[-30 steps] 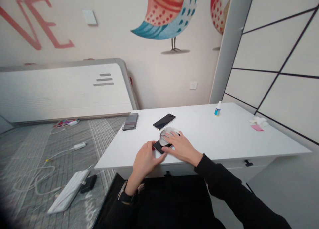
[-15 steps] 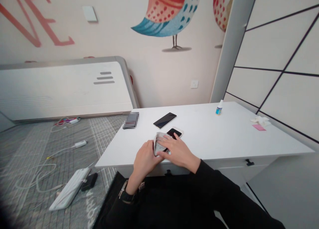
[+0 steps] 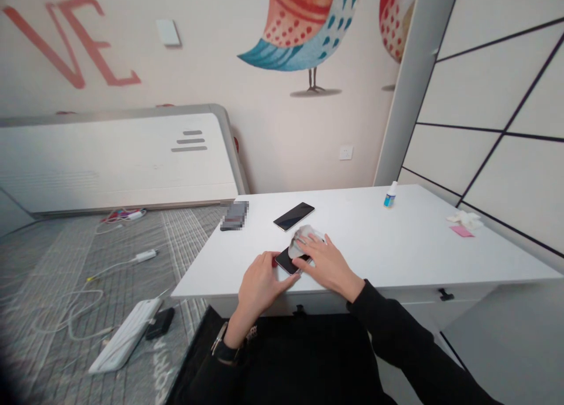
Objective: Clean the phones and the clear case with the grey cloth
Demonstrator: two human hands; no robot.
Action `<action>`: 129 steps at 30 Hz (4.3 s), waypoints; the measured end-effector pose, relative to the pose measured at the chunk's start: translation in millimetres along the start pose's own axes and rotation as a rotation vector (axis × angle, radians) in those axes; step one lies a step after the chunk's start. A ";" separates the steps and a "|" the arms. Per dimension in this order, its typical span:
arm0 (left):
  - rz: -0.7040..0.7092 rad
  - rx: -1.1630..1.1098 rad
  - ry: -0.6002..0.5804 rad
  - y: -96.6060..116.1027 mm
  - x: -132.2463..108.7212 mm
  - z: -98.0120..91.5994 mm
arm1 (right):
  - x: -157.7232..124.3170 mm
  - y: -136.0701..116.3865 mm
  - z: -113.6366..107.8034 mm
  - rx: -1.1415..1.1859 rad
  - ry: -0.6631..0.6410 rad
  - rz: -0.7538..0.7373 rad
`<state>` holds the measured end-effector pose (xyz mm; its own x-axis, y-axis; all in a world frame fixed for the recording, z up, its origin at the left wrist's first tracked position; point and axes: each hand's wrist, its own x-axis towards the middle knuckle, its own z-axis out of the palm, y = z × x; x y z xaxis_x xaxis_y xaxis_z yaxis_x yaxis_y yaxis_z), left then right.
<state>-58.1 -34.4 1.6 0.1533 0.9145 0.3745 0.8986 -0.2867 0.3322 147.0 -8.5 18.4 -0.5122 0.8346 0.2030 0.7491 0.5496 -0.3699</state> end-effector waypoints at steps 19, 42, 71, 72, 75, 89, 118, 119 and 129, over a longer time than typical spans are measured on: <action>-0.003 -0.018 -0.009 -0.9 -0.5 0.7 | -22.4 2.0 4.1 -0.030 -0.023 -0.065; 0.038 -0.254 -0.011 -6.5 -3.6 -6.1 | 17.2 70.3 9.8 0.277 0.269 0.244; -0.062 0.096 -0.042 9.7 -15.2 13.1 | 6.1 3.7 17.2 0.122 0.468 -0.232; -0.063 0.097 -0.041 9.3 -15.1 13.7 | 5.1 -1.4 18.2 0.084 0.435 -0.303; -0.065 0.104 -0.035 8.9 -14.8 14.3 | 7.1 1.1 14.7 -0.058 0.402 -0.335; -0.054 0.109 -0.018 9.5 -16.9 16.0 | 5.9 10.0 3.2 -0.181 0.360 -0.218; -0.086 0.129 -0.039 11.2 -16.4 15.6 | 5.7 -12.7 5.0 -0.143 0.364 -0.222; -0.088 0.130 -0.045 10.9 -16.3 16.1 | 3.8 -18.9 6.8 -0.132 0.336 -0.274; -0.090 0.150 -0.033 12.2 -16.3 14.8 | 9.8 -15.4 6.3 -0.111 0.384 -0.224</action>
<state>-43.5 -48.6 -13.3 0.0812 0.9442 0.3193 0.9602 -0.1600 0.2289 127.8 -9.0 20.4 -0.4896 0.6368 0.5956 0.6889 0.7013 -0.1835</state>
